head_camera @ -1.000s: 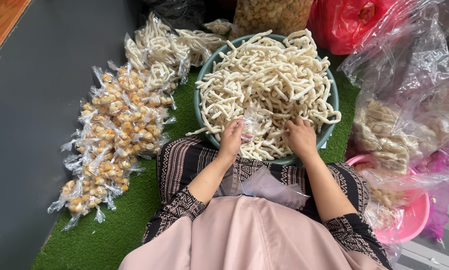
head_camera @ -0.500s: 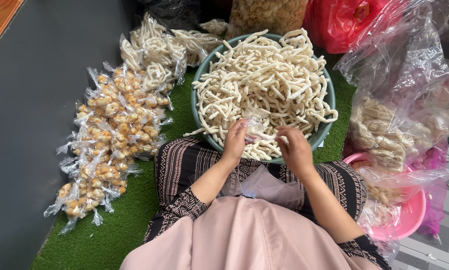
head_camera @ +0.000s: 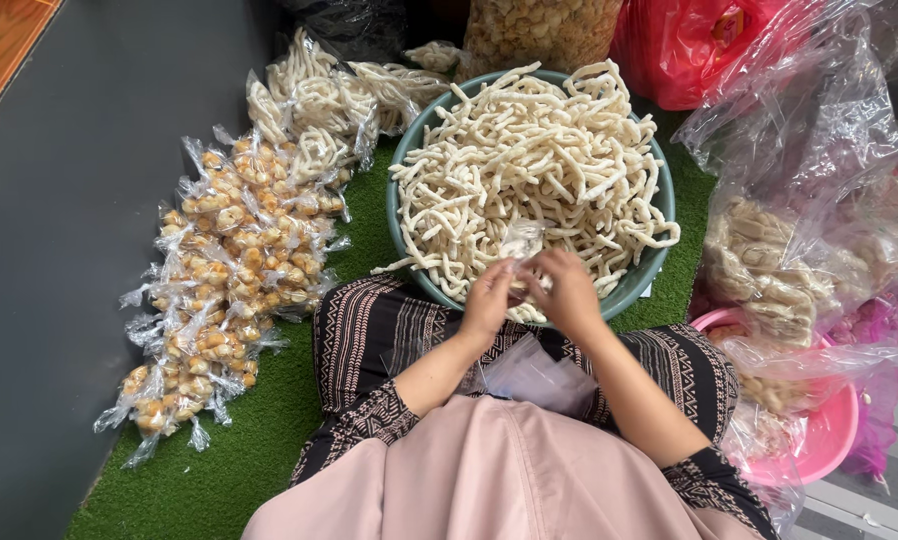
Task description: The person sits on a green mat and repeatedly scoops white, worm-shaped snacks from a large green bowl into small clear plastic bags. They then tie the bags shut and place them aside. The process is repeated continuously throughout the clip.
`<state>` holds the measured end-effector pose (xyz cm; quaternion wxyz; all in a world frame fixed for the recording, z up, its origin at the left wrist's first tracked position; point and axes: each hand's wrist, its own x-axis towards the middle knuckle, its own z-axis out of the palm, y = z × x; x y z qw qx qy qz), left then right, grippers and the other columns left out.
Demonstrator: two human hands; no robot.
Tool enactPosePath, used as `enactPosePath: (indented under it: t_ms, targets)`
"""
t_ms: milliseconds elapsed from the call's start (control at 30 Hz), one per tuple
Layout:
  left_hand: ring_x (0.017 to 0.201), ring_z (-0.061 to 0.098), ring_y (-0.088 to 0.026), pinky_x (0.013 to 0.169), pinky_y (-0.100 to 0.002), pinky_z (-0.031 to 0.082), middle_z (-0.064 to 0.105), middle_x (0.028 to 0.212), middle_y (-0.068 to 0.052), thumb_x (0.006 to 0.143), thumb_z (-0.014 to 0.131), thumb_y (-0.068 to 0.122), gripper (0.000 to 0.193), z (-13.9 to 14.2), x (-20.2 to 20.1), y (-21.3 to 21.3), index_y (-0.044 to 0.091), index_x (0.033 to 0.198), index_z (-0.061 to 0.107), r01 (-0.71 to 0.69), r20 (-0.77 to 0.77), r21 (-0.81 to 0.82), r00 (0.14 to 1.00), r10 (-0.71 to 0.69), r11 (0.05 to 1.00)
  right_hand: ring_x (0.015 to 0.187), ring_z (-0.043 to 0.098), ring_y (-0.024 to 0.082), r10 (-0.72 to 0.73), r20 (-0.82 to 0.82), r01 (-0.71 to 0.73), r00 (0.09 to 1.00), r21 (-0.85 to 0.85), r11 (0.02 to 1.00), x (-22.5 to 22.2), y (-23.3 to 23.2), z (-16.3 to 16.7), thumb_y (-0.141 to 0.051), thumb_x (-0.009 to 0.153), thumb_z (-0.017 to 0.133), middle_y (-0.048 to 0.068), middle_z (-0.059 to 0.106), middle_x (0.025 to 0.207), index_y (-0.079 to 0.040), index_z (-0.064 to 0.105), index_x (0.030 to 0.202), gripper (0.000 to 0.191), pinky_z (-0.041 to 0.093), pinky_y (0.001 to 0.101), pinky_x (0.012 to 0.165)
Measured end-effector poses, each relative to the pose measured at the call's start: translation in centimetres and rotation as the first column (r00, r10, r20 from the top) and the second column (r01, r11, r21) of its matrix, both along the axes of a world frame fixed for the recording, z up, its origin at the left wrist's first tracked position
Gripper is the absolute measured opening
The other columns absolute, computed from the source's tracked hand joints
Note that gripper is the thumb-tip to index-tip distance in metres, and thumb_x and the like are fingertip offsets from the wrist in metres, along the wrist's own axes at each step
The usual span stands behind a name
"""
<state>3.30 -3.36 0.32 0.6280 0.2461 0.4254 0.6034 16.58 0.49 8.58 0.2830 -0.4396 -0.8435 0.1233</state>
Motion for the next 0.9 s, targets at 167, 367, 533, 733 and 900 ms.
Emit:
enactPosePath:
  t_ms: [167, 367, 533, 733, 900]
  targets:
    - [0.093, 0.071, -0.015, 0.079, -0.031, 0.062, 0.068, 0.119, -0.008, 0.109, 0.049, 0.022, 0.034, 0.0, -1.7, 0.8, 0.007, 0.137, 0.061, -0.069, 0.043, -0.106, 0.996, 0.074, 0.992, 0.094, 0.063, 0.014, -0.401, -0.304, 0.241, 0.864, -0.448, 0.861, 1.9, 5.9, 1.7, -0.018, 0.096, 0.068, 0.009, 0.054, 0.127, -0.008, 0.06, 0.135, 0.041, 0.058, 0.0323, 0.078]
    - [0.091, 0.071, -0.015, 0.079, -0.032, 0.063, 0.068, 0.117, -0.008, 0.108, 0.048, 0.022, 0.037, -0.3, -1.6, 0.8, 0.006, 0.139, 0.06, -0.027, 0.066, -0.057, 0.997, 0.031, 0.998, 0.109, 0.063, 0.01, -0.373, -0.588, -0.023, 0.718, -0.556, 0.831, 3.3, 7.8, 1.8, -0.015, 0.102, 0.066, 0.008, 0.063, 0.136, -0.004, 0.058, 0.147, 0.047, 0.052, 0.0222, 0.092]
    - [0.09, 0.072, -0.017, 0.078, -0.031, 0.062, 0.069, 0.116, -0.009, 0.108, 0.048, 0.024, 0.037, -0.7, -2.0, 1.1, 0.008, 0.139, 0.06, -0.03, 0.01, -0.113, 0.999, 0.032, 0.993, 0.1, 0.066, 0.012, -0.471, -0.757, -0.054, 0.452, -0.551, 0.833, 5.6, 5.2, -0.4, -0.007, 0.102, 0.07, 0.009, 0.07, 0.116, 0.004, 0.067, 0.129, 0.029, 0.054, 0.0258, 0.088]
    - [0.092, 0.072, -0.018, 0.078, -0.032, 0.062, 0.068, 0.118, -0.009, 0.108, 0.048, 0.024, 0.036, -0.8, -2.1, 1.4, 0.008, 0.138, 0.061, -0.034, 0.049, -0.112, 0.998, 0.04, 0.993, 0.094, 0.067, 0.012, -0.396, -0.759, -0.175, 0.517, -0.547, 0.819, 9.4, 2.0, -1.6, 0.0, 0.097, 0.072, 0.005, 0.07, 0.105, -0.003, 0.062, 0.105, 0.013, 0.056, 0.0262, 0.089]
    - [0.091, 0.072, -0.018, 0.077, -0.032, 0.062, 0.068, 0.119, -0.008, 0.108, 0.047, 0.022, 0.036, -0.5, -2.0, 1.5, 0.009, 0.138, 0.06, -0.027, 0.048, -0.119, 0.998, 0.033, 0.992, 0.098, 0.07, 0.013, -0.257, -0.567, -0.208, 0.783, -0.627, 0.751, 9.7, -0.8, 0.0, 0.001, 0.088, 0.071, 0.004, 0.07, 0.105, -0.006, 0.061, 0.105, 0.02, 0.059, 0.029, 0.089]
